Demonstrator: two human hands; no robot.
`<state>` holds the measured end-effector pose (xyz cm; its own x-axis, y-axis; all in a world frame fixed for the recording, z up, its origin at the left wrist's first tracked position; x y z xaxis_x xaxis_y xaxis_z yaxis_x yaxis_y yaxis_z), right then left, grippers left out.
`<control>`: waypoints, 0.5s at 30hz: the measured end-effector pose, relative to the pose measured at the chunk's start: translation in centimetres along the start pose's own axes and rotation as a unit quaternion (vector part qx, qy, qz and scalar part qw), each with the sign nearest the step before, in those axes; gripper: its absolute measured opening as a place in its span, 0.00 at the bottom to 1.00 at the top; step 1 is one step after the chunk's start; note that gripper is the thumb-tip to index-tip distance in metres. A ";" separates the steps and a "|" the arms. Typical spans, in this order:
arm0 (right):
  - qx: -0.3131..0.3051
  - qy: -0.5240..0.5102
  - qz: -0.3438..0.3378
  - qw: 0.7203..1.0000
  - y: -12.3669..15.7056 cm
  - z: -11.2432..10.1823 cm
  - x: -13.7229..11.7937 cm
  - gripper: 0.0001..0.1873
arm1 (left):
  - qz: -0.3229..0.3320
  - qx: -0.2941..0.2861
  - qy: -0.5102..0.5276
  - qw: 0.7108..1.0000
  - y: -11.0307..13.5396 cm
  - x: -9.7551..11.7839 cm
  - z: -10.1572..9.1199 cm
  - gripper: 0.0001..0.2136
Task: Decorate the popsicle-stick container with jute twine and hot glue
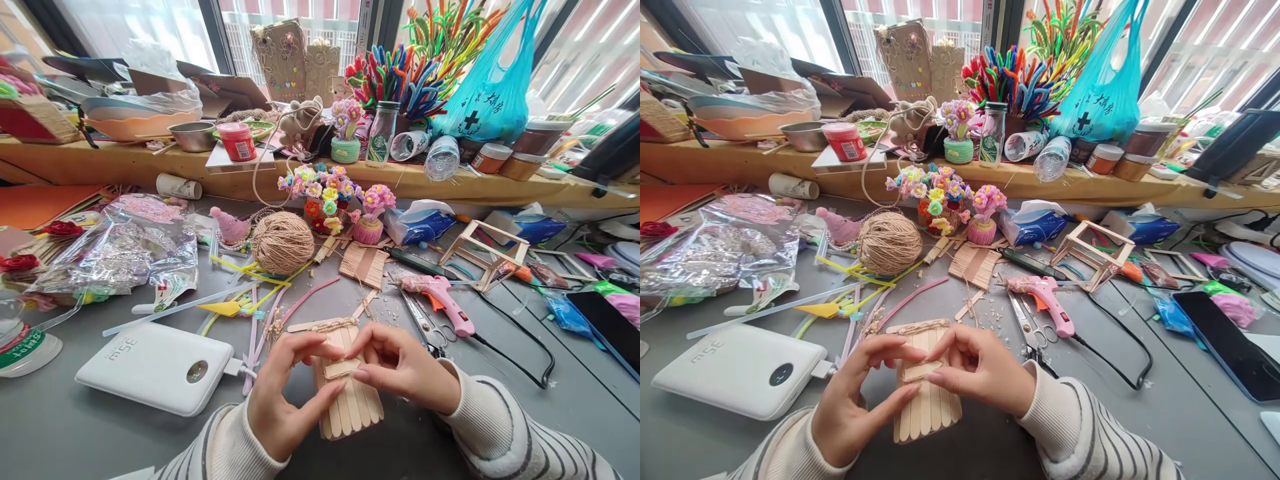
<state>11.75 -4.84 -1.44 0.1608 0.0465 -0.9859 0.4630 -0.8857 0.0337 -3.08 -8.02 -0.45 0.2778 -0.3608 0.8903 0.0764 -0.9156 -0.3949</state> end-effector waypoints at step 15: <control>-0.047 0.060 -0.011 0.997 0.2 -1.2 -1.0 0.14 | -0.075 0.007 -0.016 0.997 -0.1 0.4 0.1 0.13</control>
<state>12.67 -4.49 -0.25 0.2496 0.1247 -0.9603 0.5470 -0.8364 0.0336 -2.85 -8.03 -0.05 0.2920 -0.2146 0.9320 0.1319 -0.9562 -0.2615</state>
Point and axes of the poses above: each hand's wrist, its own y-axis away from the middle knuckle, its own z-axis out of the palm, x = y × z, the point moved 6 cm from there along -y, towards the middle knuckle, and after that the axes turned 8 degrees about x, right-handed, at the moved point
